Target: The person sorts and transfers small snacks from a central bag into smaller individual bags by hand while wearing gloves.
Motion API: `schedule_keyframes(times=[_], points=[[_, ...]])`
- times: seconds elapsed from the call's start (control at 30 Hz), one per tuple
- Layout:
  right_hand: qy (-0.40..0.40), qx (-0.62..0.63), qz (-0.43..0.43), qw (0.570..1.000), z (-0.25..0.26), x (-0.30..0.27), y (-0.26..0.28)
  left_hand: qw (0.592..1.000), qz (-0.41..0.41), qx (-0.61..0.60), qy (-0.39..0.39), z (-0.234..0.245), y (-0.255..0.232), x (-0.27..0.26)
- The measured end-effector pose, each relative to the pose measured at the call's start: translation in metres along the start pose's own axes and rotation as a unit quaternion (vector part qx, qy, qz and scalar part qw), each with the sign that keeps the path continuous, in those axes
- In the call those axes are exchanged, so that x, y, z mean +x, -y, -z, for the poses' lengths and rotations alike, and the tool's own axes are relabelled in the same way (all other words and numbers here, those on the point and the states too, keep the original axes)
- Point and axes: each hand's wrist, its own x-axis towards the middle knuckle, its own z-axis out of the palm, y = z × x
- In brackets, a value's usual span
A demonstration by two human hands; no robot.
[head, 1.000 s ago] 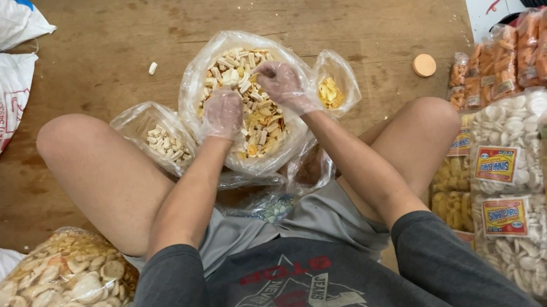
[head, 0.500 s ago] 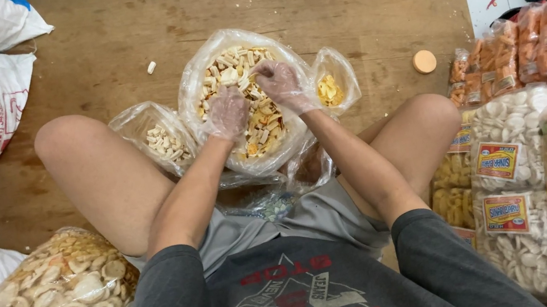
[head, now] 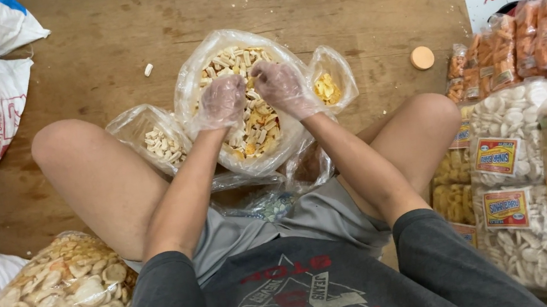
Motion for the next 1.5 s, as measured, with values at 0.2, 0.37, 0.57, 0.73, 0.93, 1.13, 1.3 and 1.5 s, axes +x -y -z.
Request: schedule_keyframes(times=[0.2, 0.37, 0.57, 0.73, 0.93, 1.13, 1.3, 1.5], points=[[0.038, 0.052, -0.005, 0.998, 0.008, -0.002, -0.007, 0.992, 0.003, 0.128, -0.013, -0.028, 0.008, 0.014], [0.061, 0.048, -0.031, 0.997, 0.007, -0.001, -0.010, 1.000, 0.024, -0.003, 0.009, 0.018, -0.033, -0.012], [0.053, 0.028, -0.033, 0.998, 0.017, 0.000, -0.011, 0.940, 0.100, -0.327, 0.007, 0.063, -0.078, -0.044], [0.001, -0.001, -0.019, 1.000, 0.054, -0.004, -0.005, 0.892, 0.149, -0.419, 0.076, 0.053, -0.095, -0.018], [-0.002, -0.094, -0.053, 0.994, 0.119, -0.004, -0.014, 0.992, -0.067, -0.100, 0.036, 0.020, -0.135, 0.002], [-0.002, -0.162, -0.150, 0.975, 0.158, -0.007, -0.057, 0.975, -0.200, -0.090, 0.029, -0.003, -0.207, 0.013], [-0.006, -0.157, -0.211, 0.965, 0.171, -0.014, -0.085, 0.968, -0.246, -0.040, -0.040, -0.071, -0.216, 0.052], [-0.055, -0.176, -0.196, 0.963, 0.178, -0.021, -0.094, 0.954, -0.298, -0.005, -0.029, -0.095, -0.229, 0.067]])
